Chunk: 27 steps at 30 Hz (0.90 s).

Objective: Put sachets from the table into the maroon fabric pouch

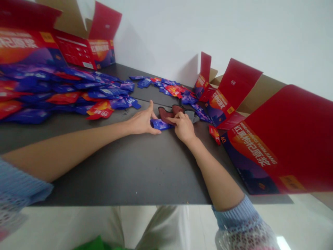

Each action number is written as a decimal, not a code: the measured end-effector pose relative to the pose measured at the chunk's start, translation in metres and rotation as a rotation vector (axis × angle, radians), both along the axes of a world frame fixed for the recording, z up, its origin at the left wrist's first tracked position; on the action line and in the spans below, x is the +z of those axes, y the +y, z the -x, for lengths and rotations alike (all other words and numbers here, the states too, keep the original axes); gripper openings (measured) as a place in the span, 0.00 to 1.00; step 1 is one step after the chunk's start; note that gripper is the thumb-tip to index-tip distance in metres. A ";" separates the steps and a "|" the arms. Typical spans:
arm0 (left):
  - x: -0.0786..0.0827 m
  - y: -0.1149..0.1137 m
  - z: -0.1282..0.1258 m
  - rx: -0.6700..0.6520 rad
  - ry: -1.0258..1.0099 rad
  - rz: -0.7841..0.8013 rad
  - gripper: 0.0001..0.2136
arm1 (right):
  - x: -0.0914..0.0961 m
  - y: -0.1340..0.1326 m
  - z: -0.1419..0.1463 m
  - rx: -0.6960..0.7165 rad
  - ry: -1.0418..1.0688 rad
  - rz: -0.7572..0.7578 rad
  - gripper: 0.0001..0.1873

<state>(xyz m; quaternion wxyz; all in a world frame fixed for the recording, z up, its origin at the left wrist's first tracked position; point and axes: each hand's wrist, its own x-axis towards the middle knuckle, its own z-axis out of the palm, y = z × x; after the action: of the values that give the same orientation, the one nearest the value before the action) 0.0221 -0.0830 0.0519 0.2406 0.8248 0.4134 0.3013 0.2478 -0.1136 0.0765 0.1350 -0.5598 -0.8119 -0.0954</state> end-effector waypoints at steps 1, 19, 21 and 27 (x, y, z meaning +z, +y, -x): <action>0.000 0.000 0.000 0.003 -0.005 -0.002 0.69 | 0.000 0.002 -0.003 -0.036 0.001 -0.005 0.29; 0.012 -0.001 0.002 0.065 0.134 0.026 0.67 | 0.010 -0.038 0.039 0.256 -0.055 0.066 0.28; 0.011 -0.001 0.001 0.071 0.130 -0.001 0.67 | 0.010 -0.036 0.038 0.224 -0.060 0.082 0.28; 0.011 0.000 0.001 0.106 0.137 -0.015 0.70 | 0.013 -0.034 0.035 0.173 -0.068 0.085 0.27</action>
<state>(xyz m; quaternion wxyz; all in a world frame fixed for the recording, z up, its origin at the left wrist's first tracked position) 0.0215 -0.0835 0.0625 0.1892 0.8222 0.4700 0.2595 0.2133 -0.1479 0.0899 0.0912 -0.4894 -0.8646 -0.0680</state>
